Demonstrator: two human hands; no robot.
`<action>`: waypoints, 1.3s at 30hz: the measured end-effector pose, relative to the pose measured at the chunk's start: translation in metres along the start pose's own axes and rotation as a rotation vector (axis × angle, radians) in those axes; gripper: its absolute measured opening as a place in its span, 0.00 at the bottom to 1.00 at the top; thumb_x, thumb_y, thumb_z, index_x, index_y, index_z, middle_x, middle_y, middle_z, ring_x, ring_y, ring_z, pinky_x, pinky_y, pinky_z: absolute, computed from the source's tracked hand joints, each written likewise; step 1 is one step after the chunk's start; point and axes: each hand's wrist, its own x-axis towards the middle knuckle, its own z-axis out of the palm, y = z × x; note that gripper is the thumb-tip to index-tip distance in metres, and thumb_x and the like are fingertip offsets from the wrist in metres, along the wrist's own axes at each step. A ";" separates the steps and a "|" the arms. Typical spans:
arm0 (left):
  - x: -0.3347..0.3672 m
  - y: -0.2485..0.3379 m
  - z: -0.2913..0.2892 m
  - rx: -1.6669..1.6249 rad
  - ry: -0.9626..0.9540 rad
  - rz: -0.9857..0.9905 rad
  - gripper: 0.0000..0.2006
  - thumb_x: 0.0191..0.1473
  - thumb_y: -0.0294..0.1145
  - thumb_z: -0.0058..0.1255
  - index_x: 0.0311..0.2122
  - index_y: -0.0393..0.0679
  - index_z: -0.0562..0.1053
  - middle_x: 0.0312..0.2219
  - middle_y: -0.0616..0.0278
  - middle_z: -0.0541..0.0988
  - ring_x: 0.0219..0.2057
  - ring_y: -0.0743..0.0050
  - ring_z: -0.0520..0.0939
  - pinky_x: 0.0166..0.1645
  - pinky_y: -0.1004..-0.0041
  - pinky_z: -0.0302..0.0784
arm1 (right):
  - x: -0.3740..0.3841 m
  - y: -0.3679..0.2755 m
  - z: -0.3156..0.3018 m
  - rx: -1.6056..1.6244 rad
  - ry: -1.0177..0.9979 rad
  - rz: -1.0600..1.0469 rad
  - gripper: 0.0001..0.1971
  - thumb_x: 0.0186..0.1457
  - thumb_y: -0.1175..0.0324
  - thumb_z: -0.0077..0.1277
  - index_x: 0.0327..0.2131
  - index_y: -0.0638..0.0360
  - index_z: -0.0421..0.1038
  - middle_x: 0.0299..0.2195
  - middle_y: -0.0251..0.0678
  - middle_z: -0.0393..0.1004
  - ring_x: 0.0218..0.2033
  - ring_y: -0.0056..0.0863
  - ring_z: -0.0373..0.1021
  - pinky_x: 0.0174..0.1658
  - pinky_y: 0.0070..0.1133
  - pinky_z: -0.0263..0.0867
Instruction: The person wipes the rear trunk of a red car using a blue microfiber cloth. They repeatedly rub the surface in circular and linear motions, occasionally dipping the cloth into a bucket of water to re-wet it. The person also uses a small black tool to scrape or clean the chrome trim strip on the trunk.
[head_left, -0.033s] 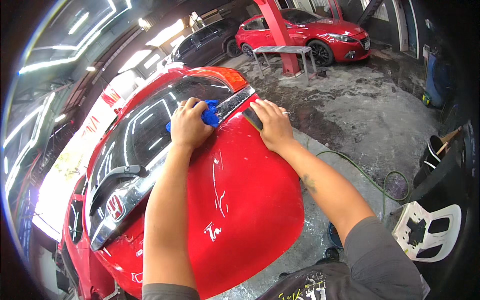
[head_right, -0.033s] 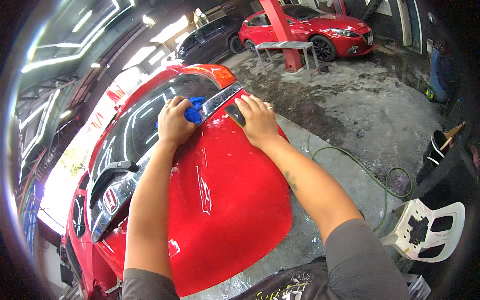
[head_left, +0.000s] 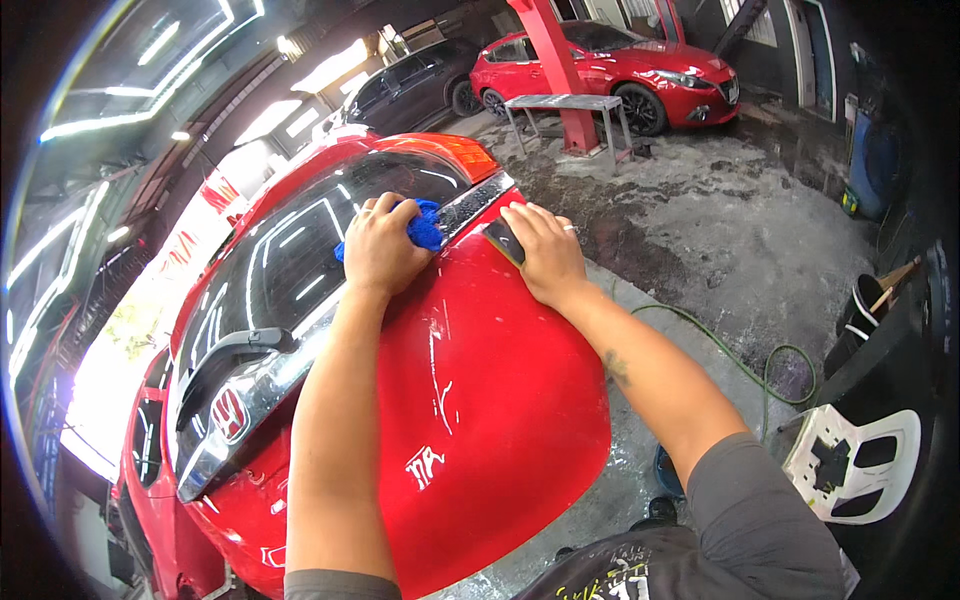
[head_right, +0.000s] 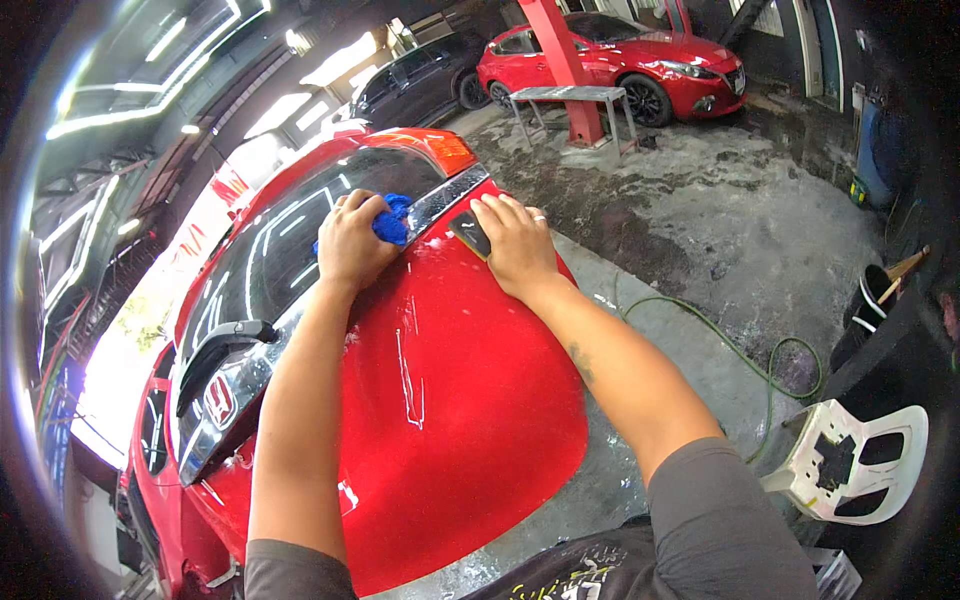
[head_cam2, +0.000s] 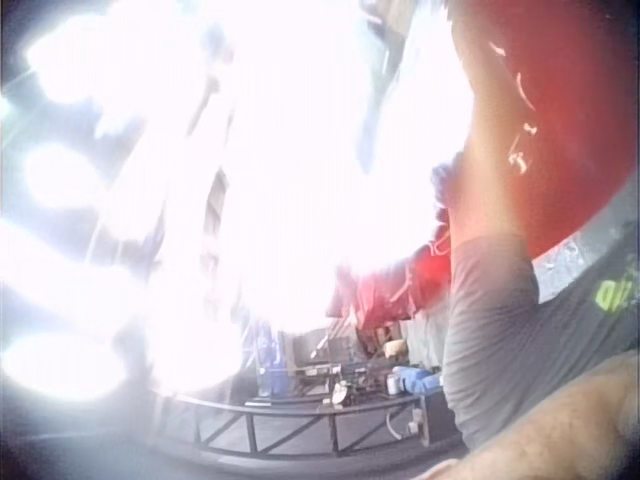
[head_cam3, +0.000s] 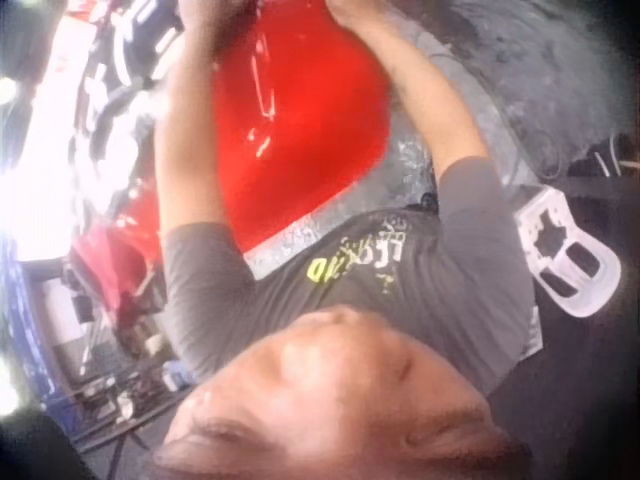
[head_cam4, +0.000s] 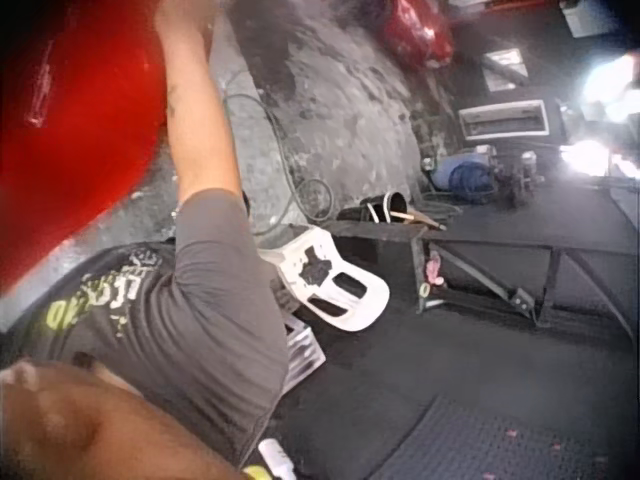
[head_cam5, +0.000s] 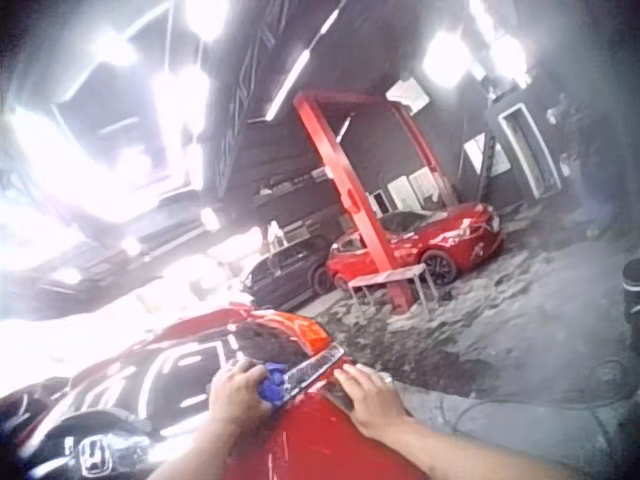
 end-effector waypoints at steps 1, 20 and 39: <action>0.002 0.000 -0.001 -0.006 0.005 -0.002 0.15 0.46 0.37 0.68 0.41 0.49 0.84 0.49 0.59 0.85 0.53 0.48 0.84 0.58 0.54 0.81 | 0.001 -0.002 0.004 -0.019 -0.020 0.028 0.29 0.64 0.73 0.51 0.68 0.55 0.71 0.70 0.41 0.73 0.73 0.45 0.66 0.71 0.46 0.60; -0.001 0.000 -0.001 0.026 0.001 -0.042 0.18 0.44 0.39 0.66 0.43 0.52 0.85 0.48 0.57 0.85 0.56 0.50 0.83 0.59 0.54 0.79 | 0.009 -0.020 0.010 -0.091 -0.230 0.168 0.29 0.74 0.60 0.42 0.74 0.58 0.61 0.74 0.54 0.63 0.75 0.59 0.59 0.76 0.54 0.51; -0.007 -0.005 0.001 0.017 -0.009 -0.066 0.18 0.45 0.39 0.66 0.44 0.51 0.86 0.47 0.58 0.86 0.54 0.49 0.84 0.61 0.54 0.80 | -0.010 -0.037 0.007 -0.063 -0.236 -0.168 0.36 0.64 0.70 0.47 0.76 0.59 0.57 0.78 0.48 0.57 0.79 0.52 0.54 0.77 0.53 0.52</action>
